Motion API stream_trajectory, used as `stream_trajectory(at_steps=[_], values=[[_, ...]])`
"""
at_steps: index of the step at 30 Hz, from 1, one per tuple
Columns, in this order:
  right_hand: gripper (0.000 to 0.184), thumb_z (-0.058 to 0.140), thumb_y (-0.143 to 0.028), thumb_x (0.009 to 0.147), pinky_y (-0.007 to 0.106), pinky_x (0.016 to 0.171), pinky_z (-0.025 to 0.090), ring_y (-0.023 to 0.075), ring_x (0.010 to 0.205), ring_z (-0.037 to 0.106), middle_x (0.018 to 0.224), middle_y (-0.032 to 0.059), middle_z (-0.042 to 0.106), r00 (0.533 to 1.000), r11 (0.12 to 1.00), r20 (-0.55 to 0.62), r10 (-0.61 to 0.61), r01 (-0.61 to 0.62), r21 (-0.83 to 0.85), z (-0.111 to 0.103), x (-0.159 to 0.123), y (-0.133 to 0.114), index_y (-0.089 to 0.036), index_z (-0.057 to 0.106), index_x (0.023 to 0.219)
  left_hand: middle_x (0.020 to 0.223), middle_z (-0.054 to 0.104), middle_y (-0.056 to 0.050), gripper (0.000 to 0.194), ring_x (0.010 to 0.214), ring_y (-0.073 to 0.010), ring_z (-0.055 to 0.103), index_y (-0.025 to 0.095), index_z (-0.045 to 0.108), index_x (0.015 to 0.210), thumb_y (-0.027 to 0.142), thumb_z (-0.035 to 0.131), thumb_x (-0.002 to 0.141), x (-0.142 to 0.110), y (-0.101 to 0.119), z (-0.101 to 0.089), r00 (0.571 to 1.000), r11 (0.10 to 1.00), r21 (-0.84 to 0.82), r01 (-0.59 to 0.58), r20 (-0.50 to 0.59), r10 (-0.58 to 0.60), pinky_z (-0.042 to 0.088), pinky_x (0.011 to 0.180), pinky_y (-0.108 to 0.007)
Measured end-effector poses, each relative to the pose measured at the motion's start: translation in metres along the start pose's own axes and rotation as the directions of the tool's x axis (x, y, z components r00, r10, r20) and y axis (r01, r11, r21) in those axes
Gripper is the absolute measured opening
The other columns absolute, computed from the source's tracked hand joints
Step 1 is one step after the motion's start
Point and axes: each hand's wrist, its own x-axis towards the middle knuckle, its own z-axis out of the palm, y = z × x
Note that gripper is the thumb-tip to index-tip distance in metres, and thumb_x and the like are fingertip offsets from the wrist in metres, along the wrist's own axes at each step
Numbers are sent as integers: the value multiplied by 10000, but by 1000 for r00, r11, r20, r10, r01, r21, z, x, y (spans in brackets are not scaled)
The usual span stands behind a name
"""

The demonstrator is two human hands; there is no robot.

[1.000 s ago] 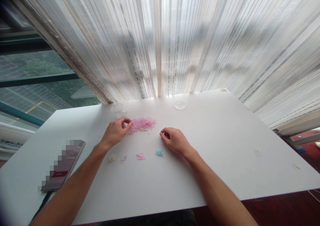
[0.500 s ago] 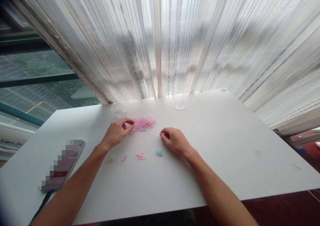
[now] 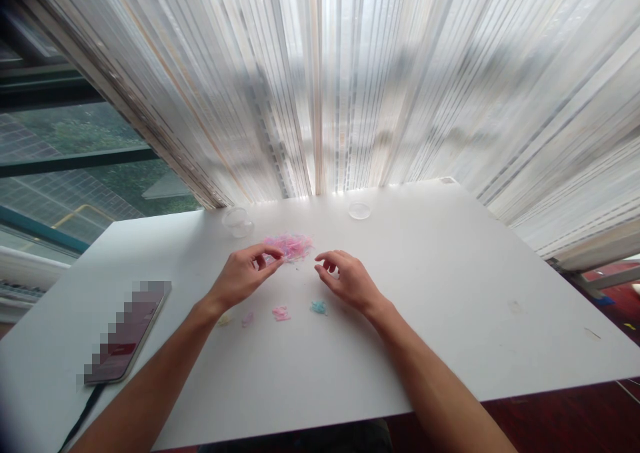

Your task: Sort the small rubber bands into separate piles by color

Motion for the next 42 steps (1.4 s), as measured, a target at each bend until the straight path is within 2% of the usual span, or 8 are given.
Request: stream_trajectory(at_steps=[3,6,11,15,20,27,32,42], values=[[208,580,-316,932,316,719,528,183,801,638,880,53,684,995,995,-56,-86,88,37,0,0,-4,-230,654,1107,905,756,21,157,616,-115,594,247,727,952,335,628,867,-5,14,5,997,997,-60,-43,67,47,495,663,-232],[194,595,-320,930,314,716,537,180,799,646,887,55,693,990,989,-51,-132,135,61,1,-1,-7,-234,670,1086,929,758,12,158,623,-121,599,246,724,955,333,620,874,-8,21,10,991,992,-106,-70,109,81,498,659,-240],[144,590,-308,932,269,645,528,160,743,644,837,44,692,992,989,3,-127,127,76,1,-2,-11,-228,707,961,928,757,23,144,618,-116,587,251,720,955,319,614,885,-7,23,14,988,988,-115,-100,107,112,492,658,-238],[146,586,-294,936,250,616,511,149,715,633,803,37,680,992,989,-9,-129,129,78,1,-3,-12,-222,713,930,932,756,18,146,615,-119,586,245,719,954,322,621,879,-6,22,14,988,990,-106,-93,117,105,488,655,-239],[158,574,-305,938,268,639,520,149,684,624,788,33,676,993,993,-38,-108,110,51,0,-2,-10,-222,707,923,925,759,23,147,618,-118,590,247,726,950,321,626,872,-4,16,9,992,996,-65,-68,100,74,486,676,-238],[176,555,-308,950,272,649,523,147,674,618,786,31,674,995,995,-48,-92,94,38,0,-2,-7,-218,705,931,860,753,13,197,642,-137,603,250,746,957,362,608,871,3,-7,-7,999,995,97,25,42,-29,458,660,-241],[176,555,-294,952,256,623,520,137,650,608,757,29,666,991,992,-64,-121,124,38,2,-2,-5,-203,703,924,665,684,24,233,611,-151,615,269,760,953,414,598,873,2,-14,-11,997,980,184,74,13,-78,425,628,-245],[162,559,-271,947,250,602,513,135,634,597,743,25,667,991,992,-60,-118,121,35,3,-2,-4,-201,702,915,710,708,16,223,680,-181,653,285,754,975,400,594,871,5,-17,-10,992,962,246,118,24,-127,425,628,-256]])
